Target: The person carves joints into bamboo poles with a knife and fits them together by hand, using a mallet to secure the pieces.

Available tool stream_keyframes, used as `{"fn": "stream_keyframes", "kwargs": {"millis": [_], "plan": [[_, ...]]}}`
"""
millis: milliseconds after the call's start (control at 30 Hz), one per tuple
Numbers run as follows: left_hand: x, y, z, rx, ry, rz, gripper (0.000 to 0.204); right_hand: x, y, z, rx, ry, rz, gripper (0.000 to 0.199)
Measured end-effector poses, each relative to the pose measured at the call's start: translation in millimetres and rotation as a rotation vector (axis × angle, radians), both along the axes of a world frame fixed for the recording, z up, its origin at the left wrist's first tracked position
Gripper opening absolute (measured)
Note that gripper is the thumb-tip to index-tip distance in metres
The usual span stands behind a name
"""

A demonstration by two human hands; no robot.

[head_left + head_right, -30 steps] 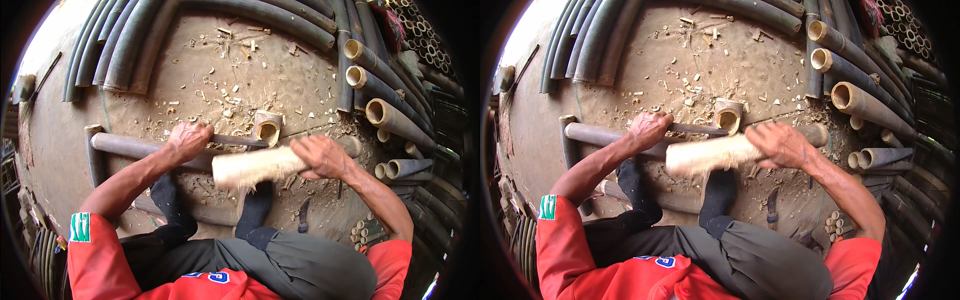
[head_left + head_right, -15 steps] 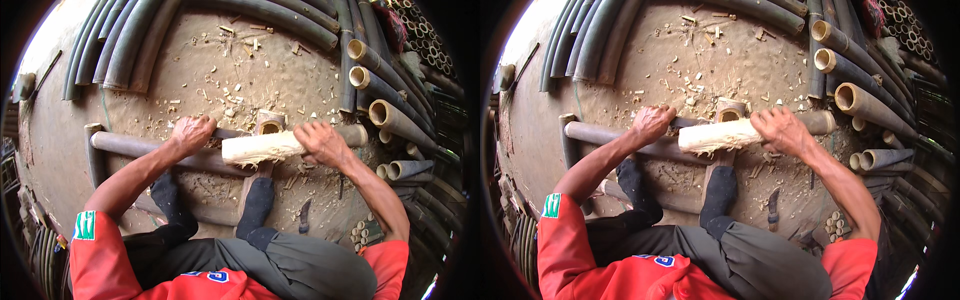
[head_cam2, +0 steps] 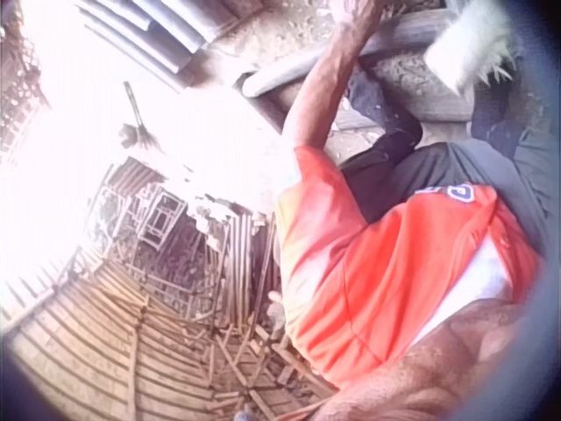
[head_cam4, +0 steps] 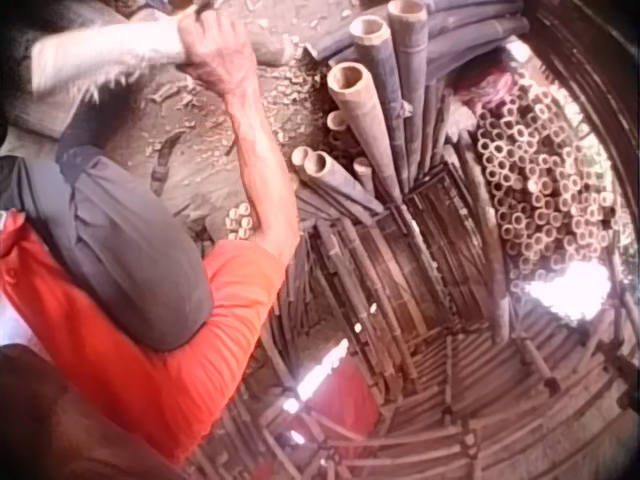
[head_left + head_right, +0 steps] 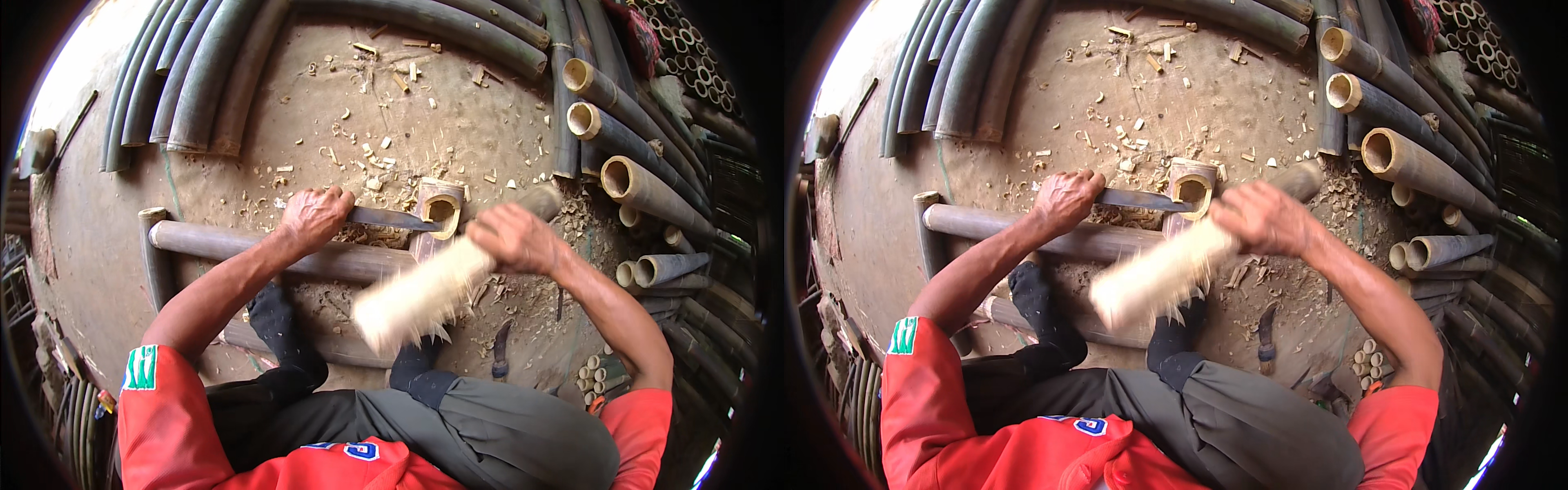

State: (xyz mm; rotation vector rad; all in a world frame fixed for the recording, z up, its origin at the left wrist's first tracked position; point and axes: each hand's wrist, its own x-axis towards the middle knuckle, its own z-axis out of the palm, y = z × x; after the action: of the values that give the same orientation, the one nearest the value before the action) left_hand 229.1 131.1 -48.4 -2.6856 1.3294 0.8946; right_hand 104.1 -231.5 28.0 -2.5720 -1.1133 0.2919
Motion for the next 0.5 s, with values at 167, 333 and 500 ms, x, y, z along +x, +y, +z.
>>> {"fn": "stream_keyframes", "kwargs": {"millis": [167,333,500], "plan": [[23.0,-0.4,-4.1,-0.062,0.168,0.044,0.016,34.1,4.9,37.2,-0.478,0.050,-0.168,0.069],[65.8,-12.5,22.4,-0.213,0.656,0.265,0.042,28.3,1.9,71.1,-0.054,0.077,-0.683,0.071],[67.2,-10.5,28.4,-0.291,0.282,-0.007,0.073,22.4,29.6,89.2,0.608,0.320,-1.058,0.070]]}}
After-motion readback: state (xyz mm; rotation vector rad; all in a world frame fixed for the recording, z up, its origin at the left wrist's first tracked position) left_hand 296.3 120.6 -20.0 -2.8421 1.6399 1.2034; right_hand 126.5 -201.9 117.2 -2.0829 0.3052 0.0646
